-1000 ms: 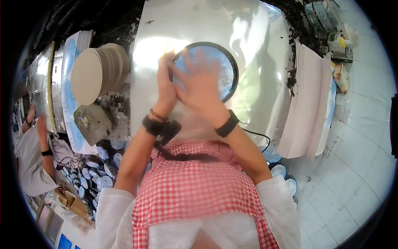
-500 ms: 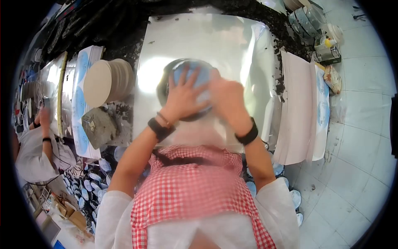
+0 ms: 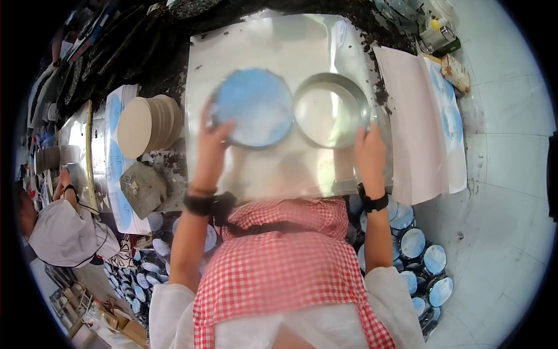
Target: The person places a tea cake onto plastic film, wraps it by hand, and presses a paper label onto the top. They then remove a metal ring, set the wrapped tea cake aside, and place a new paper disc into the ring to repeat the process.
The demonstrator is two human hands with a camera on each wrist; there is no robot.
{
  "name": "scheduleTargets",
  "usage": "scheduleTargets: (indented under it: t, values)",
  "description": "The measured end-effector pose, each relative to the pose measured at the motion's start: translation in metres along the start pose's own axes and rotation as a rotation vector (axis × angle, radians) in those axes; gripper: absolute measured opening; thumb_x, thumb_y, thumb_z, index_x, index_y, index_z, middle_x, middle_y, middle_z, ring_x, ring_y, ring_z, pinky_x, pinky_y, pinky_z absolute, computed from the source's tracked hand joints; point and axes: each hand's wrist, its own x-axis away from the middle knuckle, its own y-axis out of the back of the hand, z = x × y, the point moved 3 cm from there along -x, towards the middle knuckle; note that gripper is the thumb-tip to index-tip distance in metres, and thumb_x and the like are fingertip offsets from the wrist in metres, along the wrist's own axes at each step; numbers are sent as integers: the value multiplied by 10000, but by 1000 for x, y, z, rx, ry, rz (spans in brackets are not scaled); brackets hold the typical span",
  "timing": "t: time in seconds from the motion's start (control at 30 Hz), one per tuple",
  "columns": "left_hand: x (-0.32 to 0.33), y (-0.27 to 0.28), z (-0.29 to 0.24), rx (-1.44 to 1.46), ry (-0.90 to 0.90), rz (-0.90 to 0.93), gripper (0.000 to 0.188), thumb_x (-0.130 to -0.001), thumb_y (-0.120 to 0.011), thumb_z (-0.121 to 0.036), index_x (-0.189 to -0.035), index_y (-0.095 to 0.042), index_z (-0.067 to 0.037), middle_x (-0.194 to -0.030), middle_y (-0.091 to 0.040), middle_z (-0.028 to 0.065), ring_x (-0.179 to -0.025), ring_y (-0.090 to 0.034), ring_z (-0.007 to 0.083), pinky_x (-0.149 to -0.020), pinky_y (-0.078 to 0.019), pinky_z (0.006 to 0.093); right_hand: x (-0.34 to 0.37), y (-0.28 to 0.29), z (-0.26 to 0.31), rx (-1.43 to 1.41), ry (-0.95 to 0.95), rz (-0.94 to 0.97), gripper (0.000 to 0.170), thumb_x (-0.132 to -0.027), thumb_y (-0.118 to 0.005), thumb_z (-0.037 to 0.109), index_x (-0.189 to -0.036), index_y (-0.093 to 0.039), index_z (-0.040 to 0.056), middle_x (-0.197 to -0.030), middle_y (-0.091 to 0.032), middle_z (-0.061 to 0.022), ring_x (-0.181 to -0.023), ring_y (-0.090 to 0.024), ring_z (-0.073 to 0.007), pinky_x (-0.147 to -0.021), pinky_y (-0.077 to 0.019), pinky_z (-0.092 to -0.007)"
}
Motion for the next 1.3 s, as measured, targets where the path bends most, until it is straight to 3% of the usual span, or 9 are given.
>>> scheduleTargets:
  t: [0.1,0.27,0.33,0.57,0.8,0.87,0.9,1.03,1.3]
  values:
    - [47,64,-38,-474,-466,52,495,-919,-585,-170,-1386,-440,-91,-1341,-541,102,-1218,-536,223,-989,-453,379,14,7,42,-4,458,-164,350,-856,-618,235,-1144,-553,47,-1076,-574,-148,-1012,-552,-302,-863,-417,-462]
    - [68,69,-66,-78,-289,540,305,-903,-612,-205,-1185,-622,-90,-1438,-456,124,-1359,-392,315,-1133,-275,477,19,-34,64,3,785,-16,182,-774,-599,134,-956,-601,124,-831,-532,-29,-843,-533,-204,-781,-385,-350]
    - [51,41,-56,-548,-383,798,236,-810,-722,-209,-1004,-655,-93,-1542,-320,134,-1458,-196,374,-1177,-143,526,13,-34,62,38,772,6,110,-773,-584,115,-883,-585,125,-780,-522,-26,-817,-534,-206,-769,-385,-354]
    - [42,30,84,-767,-345,566,205,-763,-776,-242,-823,-619,-126,-1499,-400,70,-1434,-250,328,-1159,-117,551,7,-37,62,36,759,10,49,-742,-583,75,-756,-552,110,-745,-534,-29,-768,-532,-222,-733,-386,-354]
    - [-44,17,33,-924,-595,429,129,-866,-542,-71,-935,-649,-91,-877,-662,116,-808,-623,327,-734,-483,420,16,67,81,-668,818,675,58,-757,-651,114,-806,-625,97,-770,-581,-81,-827,-573,-278,-829,-409,-379]
    - [-65,-5,-50,-680,-577,315,74,-900,-523,-79,-864,-549,-20,-713,-550,222,-624,-532,415,-554,-422,420,21,62,96,-771,1068,839,99,-744,-665,125,-834,-639,94,-792,-597,-86,-864,-588,-277,-868,-416,-386]
    - [-63,-7,-73,-483,-464,346,240,-929,-596,-159,-808,-469,5,-616,-378,109,-554,-339,179,-514,-325,301,21,51,108,-581,1060,850,116,-752,-659,126,-864,-651,95,-810,-613,-86,-881,-593,-275,-879,-416,-385]
    - [-22,2,-95,-656,-790,352,389,-686,-835,-277,-706,-518,-51,-548,-348,18,-473,-334,130,-452,-280,288,11,-35,118,-278,1025,495,237,-826,-622,145,-1050,-614,67,-928,-623,-88,-951,-587,-268,-915,-413,-386]
    - [53,41,19,-1190,-1156,333,326,-815,-669,-171,-1126,-679,-75,-1100,-689,68,-1026,-651,219,-726,-473,330,62,-8,125,-424,886,406,533,-882,-625,274,-1302,-486,-24,-1321,-524,-214,-1231,-497,-370,-1070,-368,-433]
